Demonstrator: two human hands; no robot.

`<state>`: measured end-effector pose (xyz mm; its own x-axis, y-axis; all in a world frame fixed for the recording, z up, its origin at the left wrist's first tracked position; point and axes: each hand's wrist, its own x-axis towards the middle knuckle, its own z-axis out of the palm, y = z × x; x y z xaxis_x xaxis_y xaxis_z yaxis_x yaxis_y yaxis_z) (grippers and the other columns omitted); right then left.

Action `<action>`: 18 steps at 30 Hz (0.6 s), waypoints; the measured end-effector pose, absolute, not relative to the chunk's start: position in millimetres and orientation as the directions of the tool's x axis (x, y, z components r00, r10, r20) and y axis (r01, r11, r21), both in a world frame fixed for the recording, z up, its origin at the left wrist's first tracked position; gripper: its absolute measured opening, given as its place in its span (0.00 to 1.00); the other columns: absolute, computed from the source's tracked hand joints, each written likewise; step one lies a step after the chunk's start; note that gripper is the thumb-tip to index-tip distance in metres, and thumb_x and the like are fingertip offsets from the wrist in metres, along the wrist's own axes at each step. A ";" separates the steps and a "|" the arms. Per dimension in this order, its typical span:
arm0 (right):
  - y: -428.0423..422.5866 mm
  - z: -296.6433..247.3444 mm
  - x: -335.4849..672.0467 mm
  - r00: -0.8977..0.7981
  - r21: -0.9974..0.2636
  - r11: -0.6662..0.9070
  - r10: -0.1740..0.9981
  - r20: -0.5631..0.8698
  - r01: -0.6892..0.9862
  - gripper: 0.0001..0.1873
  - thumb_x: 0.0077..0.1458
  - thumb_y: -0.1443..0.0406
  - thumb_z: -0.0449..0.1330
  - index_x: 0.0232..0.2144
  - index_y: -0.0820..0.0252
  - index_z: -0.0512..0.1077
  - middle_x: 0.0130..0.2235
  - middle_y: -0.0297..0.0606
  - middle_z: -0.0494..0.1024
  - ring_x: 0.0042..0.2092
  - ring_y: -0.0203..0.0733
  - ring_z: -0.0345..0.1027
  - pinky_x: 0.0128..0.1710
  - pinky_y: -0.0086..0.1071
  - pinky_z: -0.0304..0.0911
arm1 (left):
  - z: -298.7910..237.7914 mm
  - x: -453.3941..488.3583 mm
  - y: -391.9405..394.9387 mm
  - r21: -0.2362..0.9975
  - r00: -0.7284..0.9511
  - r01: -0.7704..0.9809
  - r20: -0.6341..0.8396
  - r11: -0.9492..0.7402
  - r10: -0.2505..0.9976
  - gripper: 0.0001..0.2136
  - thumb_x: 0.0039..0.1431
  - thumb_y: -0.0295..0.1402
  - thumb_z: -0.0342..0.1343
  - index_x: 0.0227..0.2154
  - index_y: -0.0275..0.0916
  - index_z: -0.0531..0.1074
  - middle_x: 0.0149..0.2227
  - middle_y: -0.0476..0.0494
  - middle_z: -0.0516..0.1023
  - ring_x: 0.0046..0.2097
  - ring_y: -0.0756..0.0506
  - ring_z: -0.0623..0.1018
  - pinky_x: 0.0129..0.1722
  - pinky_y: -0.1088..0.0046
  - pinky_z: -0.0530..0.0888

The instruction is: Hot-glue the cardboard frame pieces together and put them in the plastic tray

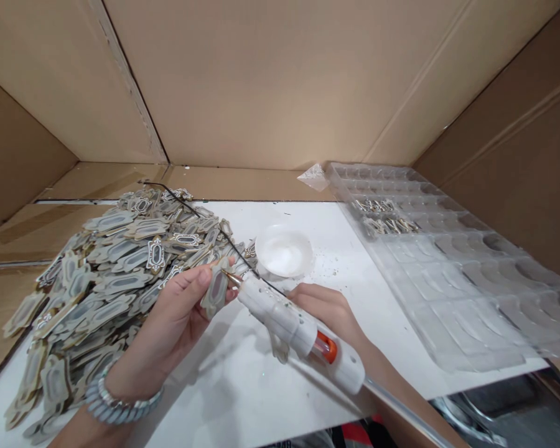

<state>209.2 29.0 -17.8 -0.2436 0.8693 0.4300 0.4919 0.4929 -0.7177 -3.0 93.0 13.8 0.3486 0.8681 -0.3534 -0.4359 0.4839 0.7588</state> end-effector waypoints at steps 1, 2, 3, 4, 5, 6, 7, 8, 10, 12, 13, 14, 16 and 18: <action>28.9 -17.1 209.3 -0.247 -0.723 0.490 0.871 0.424 0.487 0.13 0.62 0.63 0.54 0.25 0.60 0.70 0.29 0.38 0.73 0.28 0.38 0.67 0.26 0.31 0.59 | 13.6 -3.1 93.1 0.762 0.348 -0.432 -0.353 0.483 0.868 0.19 0.36 0.40 0.75 0.33 0.40 0.82 0.27 0.52 0.82 0.27 0.53 0.80 0.28 0.87 0.78; 28.7 -16.2 209.3 -0.248 -0.726 0.488 0.873 0.421 0.485 0.12 0.61 0.64 0.54 0.25 0.60 0.70 0.29 0.38 0.73 0.28 0.38 0.67 0.26 0.31 0.59 | 13.3 -3.3 93.0 0.765 0.347 -0.430 -0.351 0.480 0.870 0.19 0.36 0.40 0.75 0.33 0.40 0.82 0.27 0.52 0.82 0.27 0.53 0.80 0.28 0.87 0.78; 28.5 -15.0 209.3 -0.249 -0.727 0.486 0.874 0.418 0.485 0.12 0.61 0.65 0.54 0.25 0.60 0.70 0.29 0.38 0.72 0.28 0.38 0.66 0.26 0.31 0.58 | 12.9 -3.6 92.9 0.766 0.347 -0.429 -0.349 0.478 0.871 0.19 0.36 0.40 0.75 0.33 0.40 0.82 0.27 0.52 0.82 0.27 0.53 0.80 0.28 0.87 0.78; 28.3 -13.6 209.2 -0.252 -0.730 0.482 0.876 0.410 0.486 0.11 0.60 0.65 0.54 0.25 0.59 0.69 0.28 0.38 0.72 0.28 0.38 0.66 0.26 0.31 0.58 | 12.4 -4.0 92.8 0.767 0.347 -0.428 -0.348 0.478 0.871 0.19 0.37 0.40 0.75 0.34 0.40 0.82 0.27 0.52 0.82 0.27 0.53 0.80 0.28 0.86 0.78; 28.0 -12.1 208.9 -0.253 -0.735 0.474 0.881 0.401 0.485 0.11 0.59 0.66 0.55 0.24 0.59 0.69 0.28 0.37 0.72 0.28 0.38 0.65 0.26 0.31 0.58 | 11.9 -4.3 92.7 0.767 0.348 -0.428 -0.349 0.479 0.870 0.19 0.37 0.40 0.75 0.34 0.40 0.82 0.27 0.52 0.82 0.27 0.53 0.80 0.29 0.86 0.78; 27.6 -10.5 208.6 -0.251 -0.744 0.462 0.887 0.388 0.482 0.10 0.58 0.67 0.55 0.24 0.59 0.68 0.27 0.36 0.71 0.27 0.37 0.64 0.26 0.31 0.58 | 11.4 -4.6 92.6 0.765 0.348 -0.429 -0.350 0.480 0.870 0.19 0.37 0.40 0.75 0.34 0.40 0.82 0.27 0.52 0.82 0.27 0.53 0.80 0.29 0.86 0.78; 27.3 -9.0 208.3 -0.252 -0.754 0.453 0.891 0.377 0.476 0.10 0.57 0.68 0.56 0.23 0.58 0.66 0.26 0.35 0.70 0.27 0.37 0.64 0.25 0.30 0.57 | 10.9 -4.9 92.5 0.764 0.349 -0.430 -0.352 0.482 0.869 0.19 0.36 0.40 0.75 0.34 0.40 0.82 0.27 0.52 0.82 0.27 0.53 0.80 0.28 0.86 0.78; 26.9 -7.7 207.9 -0.252 -0.762 0.446 0.895 0.369 0.469 0.10 0.55 0.69 0.57 0.22 0.58 0.65 0.26 0.34 0.69 0.27 0.37 0.63 0.25 0.30 0.56 | 10.6 -5.1 92.4 0.763 0.348 -0.429 -0.354 0.484 0.868 0.19 0.36 0.40 0.75 0.34 0.40 0.82 0.27 0.52 0.82 0.27 0.53 0.80 0.28 0.86 0.78; 26.3 -5.9 207.1 -0.239 -0.770 0.438 0.899 0.368 0.463 0.10 0.53 0.71 0.57 0.21 0.58 0.63 0.25 0.32 0.67 0.26 0.35 0.60 0.24 0.29 0.54 | 10.5 -4.9 92.4 0.761 0.349 -0.429 -0.357 0.486 0.867 0.19 0.36 0.40 0.75 0.34 0.40 0.82 0.27 0.52 0.82 0.27 0.53 0.80 0.28 0.86 0.78; 25.7 -5.1 206.4 -0.233 -0.768 0.444 0.896 0.378 0.461 0.11 0.52 0.73 0.56 0.21 0.58 0.62 0.25 0.31 0.65 0.26 0.34 0.58 0.24 0.28 0.52 | 11.1 -4.4 92.4 0.759 0.353 -0.427 -0.360 0.492 0.863 0.19 0.36 0.40 0.75 0.34 0.40 0.82 0.27 0.51 0.82 0.27 0.53 0.80 0.28 0.87 0.78; 25.4 -4.9 206.2 -0.230 -0.767 0.446 0.895 0.382 0.461 0.11 0.52 0.73 0.55 0.21 0.58 0.61 0.25 0.31 0.65 0.25 0.34 0.58 0.24 0.28 0.52 | 11.5 -4.1 92.4 0.760 0.354 -0.425 -0.360 0.491 0.863 0.19 0.36 0.40 0.75 0.34 0.40 0.82 0.26 0.51 0.82 0.27 0.53 0.80 0.28 0.87 0.78; 25.2 -4.7 206.1 -0.229 -0.767 0.447 0.895 0.383 0.460 0.11 0.52 0.74 0.54 0.21 0.58 0.60 0.25 0.31 0.65 0.25 0.34 0.57 0.24 0.28 0.51 | 11.9 -3.9 92.5 0.764 0.353 -0.423 -0.357 0.488 0.865 0.19 0.36 0.40 0.75 0.34 0.40 0.82 0.26 0.51 0.82 0.27 0.53 0.80 0.28 0.87 0.77; 25.0 -4.4 206.1 -0.235 -0.773 0.439 0.899 0.371 0.459 0.11 0.52 0.74 0.53 0.21 0.58 0.60 0.25 0.31 0.65 0.26 0.34 0.58 0.24 0.28 0.52 | 12.5 -3.7 92.6 0.770 0.356 -0.417 -0.350 0.482 0.867 0.19 0.36 0.40 0.75 0.34 0.40 0.82 0.26 0.51 0.82 0.27 0.53 0.80 0.28 0.86 0.77; 25.6 -4.6 206.6 -0.233 -0.778 0.428 0.903 0.360 0.460 0.11 0.52 0.74 0.53 0.21 0.58 0.60 0.25 0.31 0.65 0.26 0.34 0.58 0.24 0.28 0.52 | 12.3 -4.2 92.8 0.782 0.355 -0.405 -0.343 0.474 0.870 0.19 0.36 0.41 0.75 0.34 0.41 0.82 0.27 0.51 0.82 0.27 0.53 0.80 0.28 0.86 0.77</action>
<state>206.6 25.6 -4.6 -0.2329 0.9035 0.3599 0.4603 0.4284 -0.7776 -4.2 92.8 12.3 0.3546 0.8697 -0.3433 -0.4046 0.4738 0.7822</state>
